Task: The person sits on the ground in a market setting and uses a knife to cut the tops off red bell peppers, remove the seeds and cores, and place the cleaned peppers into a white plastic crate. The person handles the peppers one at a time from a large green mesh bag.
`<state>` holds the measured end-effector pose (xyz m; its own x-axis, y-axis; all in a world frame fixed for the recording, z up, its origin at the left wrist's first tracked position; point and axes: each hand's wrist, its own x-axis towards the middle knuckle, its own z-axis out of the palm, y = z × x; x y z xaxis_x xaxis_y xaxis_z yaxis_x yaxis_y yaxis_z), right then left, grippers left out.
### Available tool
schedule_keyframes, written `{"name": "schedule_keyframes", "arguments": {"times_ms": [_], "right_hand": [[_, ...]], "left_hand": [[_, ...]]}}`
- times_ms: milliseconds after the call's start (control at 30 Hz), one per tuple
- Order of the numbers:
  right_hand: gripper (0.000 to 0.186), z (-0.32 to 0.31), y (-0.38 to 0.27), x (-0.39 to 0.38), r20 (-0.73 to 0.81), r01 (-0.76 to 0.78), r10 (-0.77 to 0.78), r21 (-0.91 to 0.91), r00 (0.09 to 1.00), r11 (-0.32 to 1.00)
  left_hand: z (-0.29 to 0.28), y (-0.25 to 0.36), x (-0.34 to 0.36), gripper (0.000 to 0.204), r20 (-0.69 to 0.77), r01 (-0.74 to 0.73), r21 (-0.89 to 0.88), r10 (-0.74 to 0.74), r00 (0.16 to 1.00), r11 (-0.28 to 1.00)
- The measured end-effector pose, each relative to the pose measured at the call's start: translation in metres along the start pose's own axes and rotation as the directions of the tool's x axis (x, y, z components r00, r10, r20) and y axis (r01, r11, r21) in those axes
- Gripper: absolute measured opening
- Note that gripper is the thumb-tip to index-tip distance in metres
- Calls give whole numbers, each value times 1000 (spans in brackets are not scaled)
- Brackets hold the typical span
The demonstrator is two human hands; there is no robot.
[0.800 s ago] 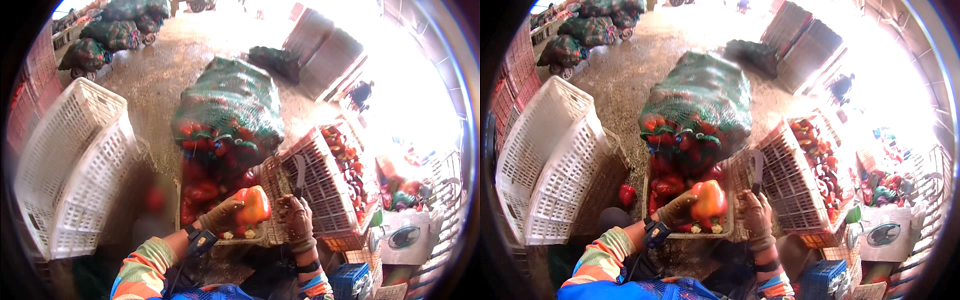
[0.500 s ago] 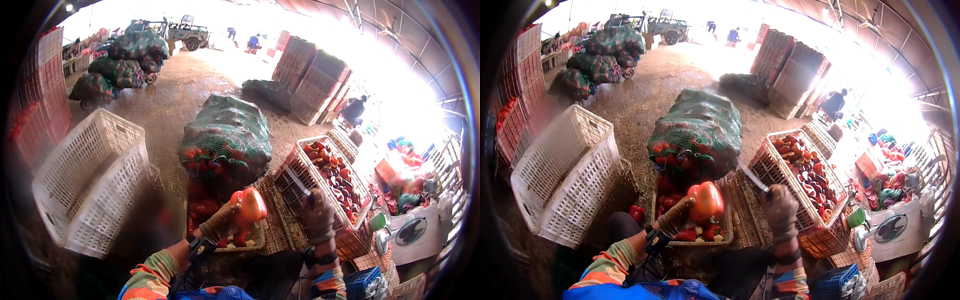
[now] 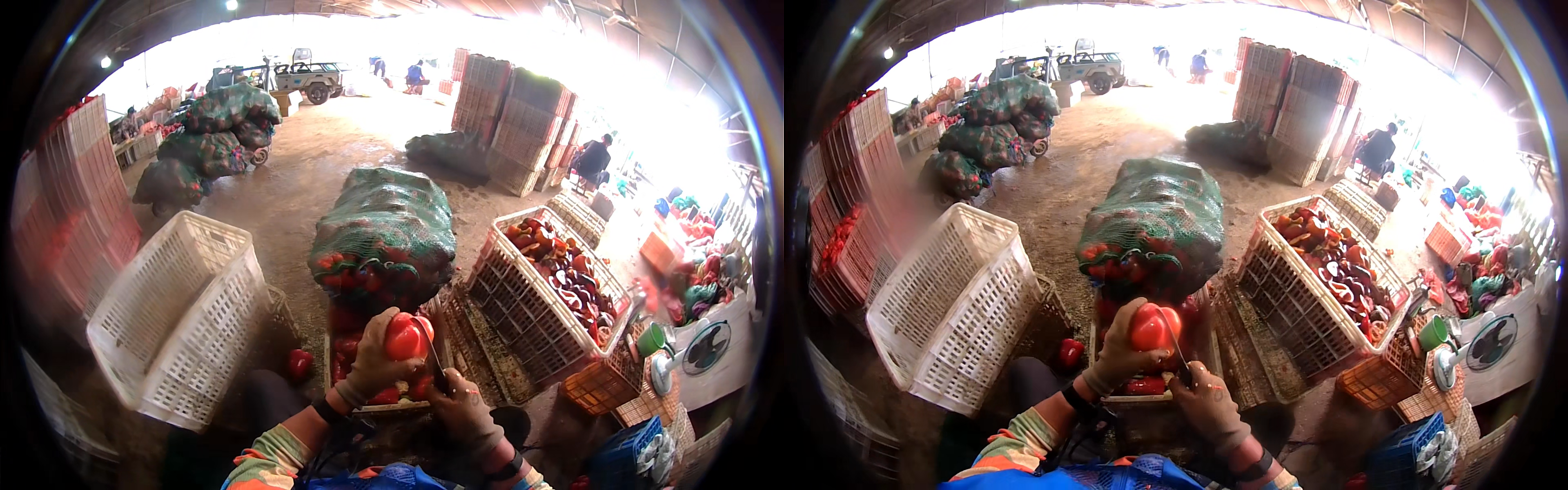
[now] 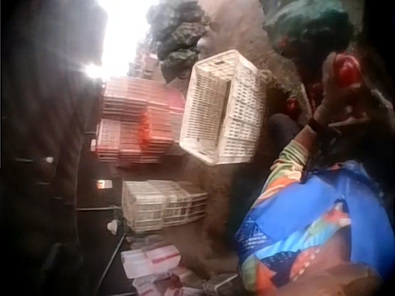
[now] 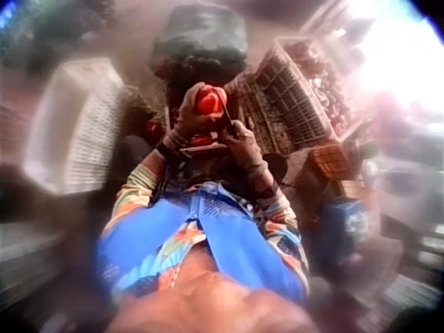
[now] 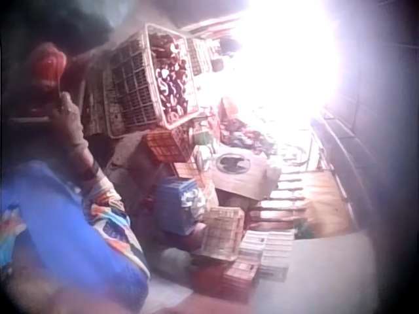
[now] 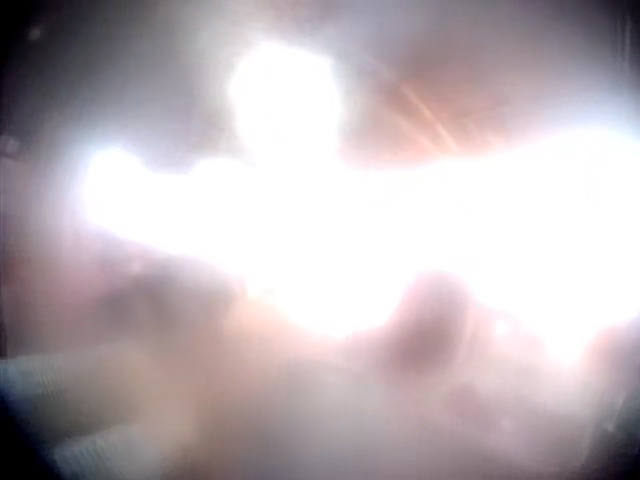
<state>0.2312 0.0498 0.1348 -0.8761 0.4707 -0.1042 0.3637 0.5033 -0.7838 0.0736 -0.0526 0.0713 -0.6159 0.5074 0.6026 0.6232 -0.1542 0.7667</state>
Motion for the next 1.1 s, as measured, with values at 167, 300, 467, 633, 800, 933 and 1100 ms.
{"name": "schedule_keyframes", "arguments": {"times_ms": [167,300,467,633,800,933,1100], "right_hand": [[28,1,1,17,8,18,-17,-123,1000,992],[27,7,4,25,21,44,-42,-131,999,990],[25,33,30,18,6,7,-6,-211,1000,977],[19,49,63,9,-119,162,-189,-212,975,964],[37,42,57,45,-261,187,-61,490,963,852],[61,49,52,75,-73,38,15,673,997,739],[59,83,84,72,-162,108,23,753,987,649]], "left_hand": [[-7,0,4,75,10,-11,47,11,1000,999],[4,-5,4,62,-37,239,-400,-276,960,885],[-2,-6,22,51,-33,305,-746,-490,871,592],[-12,-39,19,47,53,273,-940,-704,708,205],[-13,-32,15,48,410,549,-825,-523,747,136],[20,-27,0,53,269,551,-716,-560,784,428],[20,-32,-8,48,246,586,-438,-535,808,682]]}}
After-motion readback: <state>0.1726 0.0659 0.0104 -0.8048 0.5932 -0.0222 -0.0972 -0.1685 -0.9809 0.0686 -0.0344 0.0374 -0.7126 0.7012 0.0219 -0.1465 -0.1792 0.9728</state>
